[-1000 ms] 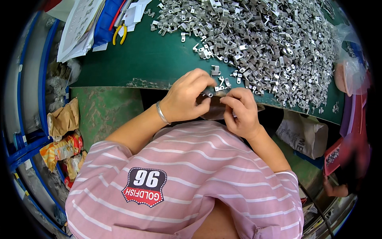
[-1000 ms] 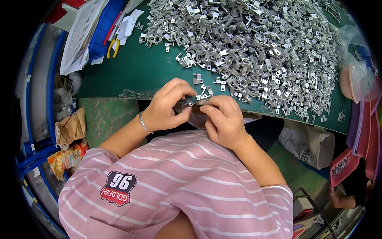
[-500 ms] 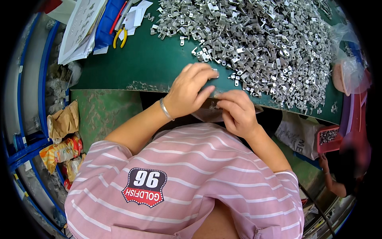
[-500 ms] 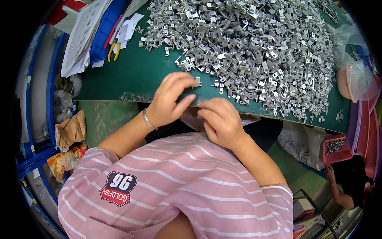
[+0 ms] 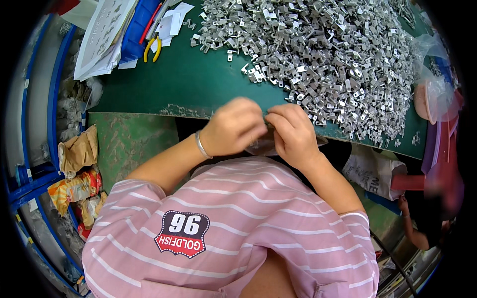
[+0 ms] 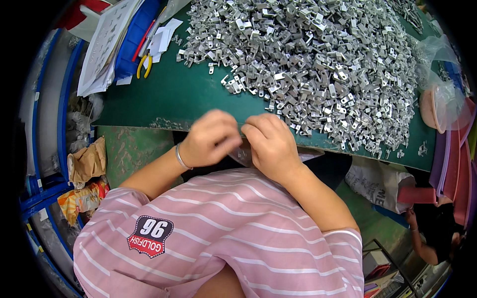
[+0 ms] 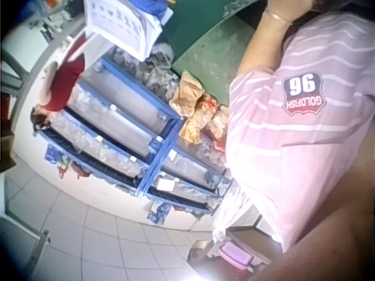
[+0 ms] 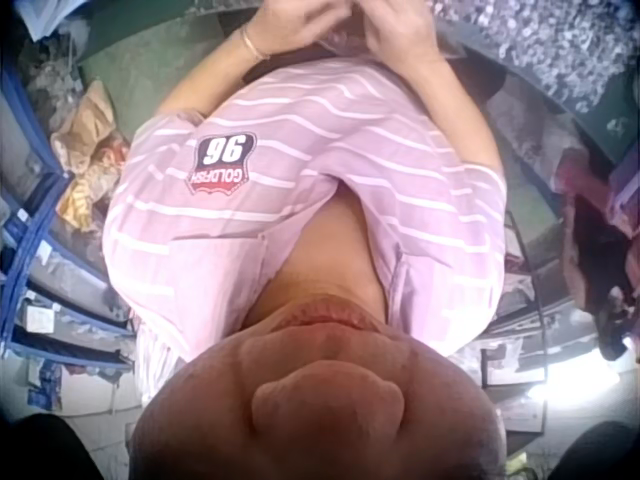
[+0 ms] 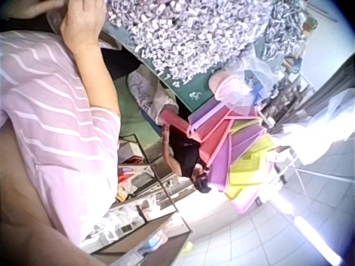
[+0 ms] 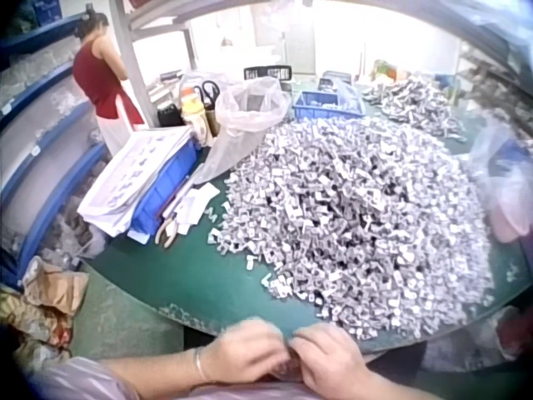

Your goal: The person repeatedly picks up small metal hardware pieces from a large pile on a green table and places them into a clear plastic bag. The person handles the pieces one at a time, using both hands to sort and transfer them from the table into the bag.

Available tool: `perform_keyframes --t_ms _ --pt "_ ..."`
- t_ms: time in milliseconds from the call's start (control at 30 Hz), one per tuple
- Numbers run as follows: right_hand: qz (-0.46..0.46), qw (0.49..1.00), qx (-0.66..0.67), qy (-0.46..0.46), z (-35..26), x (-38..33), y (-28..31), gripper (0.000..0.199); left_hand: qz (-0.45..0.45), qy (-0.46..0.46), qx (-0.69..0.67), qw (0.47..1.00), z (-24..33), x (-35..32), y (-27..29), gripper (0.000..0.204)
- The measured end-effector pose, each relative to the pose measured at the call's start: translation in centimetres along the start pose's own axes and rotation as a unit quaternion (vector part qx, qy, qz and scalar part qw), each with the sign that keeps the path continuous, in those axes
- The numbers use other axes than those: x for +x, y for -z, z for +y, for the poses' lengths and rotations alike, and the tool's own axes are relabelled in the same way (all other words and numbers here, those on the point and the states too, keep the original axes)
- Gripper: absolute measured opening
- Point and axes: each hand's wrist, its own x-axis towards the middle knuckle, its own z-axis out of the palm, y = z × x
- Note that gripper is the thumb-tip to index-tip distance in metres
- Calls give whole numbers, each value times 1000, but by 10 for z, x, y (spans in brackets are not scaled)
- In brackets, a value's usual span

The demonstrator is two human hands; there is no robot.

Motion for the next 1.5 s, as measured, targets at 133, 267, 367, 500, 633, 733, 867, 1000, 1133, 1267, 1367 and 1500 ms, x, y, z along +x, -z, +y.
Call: perform_keyframes --t_ms 133,267,367,500,633,733,867,1000,1133,1267,1367,1500 --pt "20 989 -141 27 2 45 -9 36 109 158 179 965 -25 25 8 31" --pt "-9 961 -275 27 11 59 -29 40 40 153 187 970 -39 36 1 34" --pt "-69 968 -241 -5 0 52 -19 40 14 149 152 977 -32 31 4 34" --pt "-71 989 -132 -8 -5 23 -3 44 3 137 39 990 -12 15 -2 35" --pt "-4 997 22 -71 -3 -2 14 53 -22 154 7 988 -4 11 -2 20" --pt "108 988 2 -109 2 -14 21 43 -2 134 -8 991 -6 11 0 16" --pt "83 991 7 -106 -5 -7 14 37 30 180 -18 983 -2 11 -1 17" --pt "43 996 -39 -60 1 2 -1 36 103 224 -86 965 1 16 -7 18" --pt "85 993 -13 -83 -1 -3 1 35 70 175 -63 980 1 13 4 20" --pt "36 998 41 -13 -1 -22 7 32 -51 46 -75 995 5 6 9 22" --pt "35 998 43 -12 -3 -24 12 28 -70 35 -55 995 6 6 4 28" --pt "88 989 -108 -58 3 -10 9 29 -28 80 43 995 5 19 -11 38"
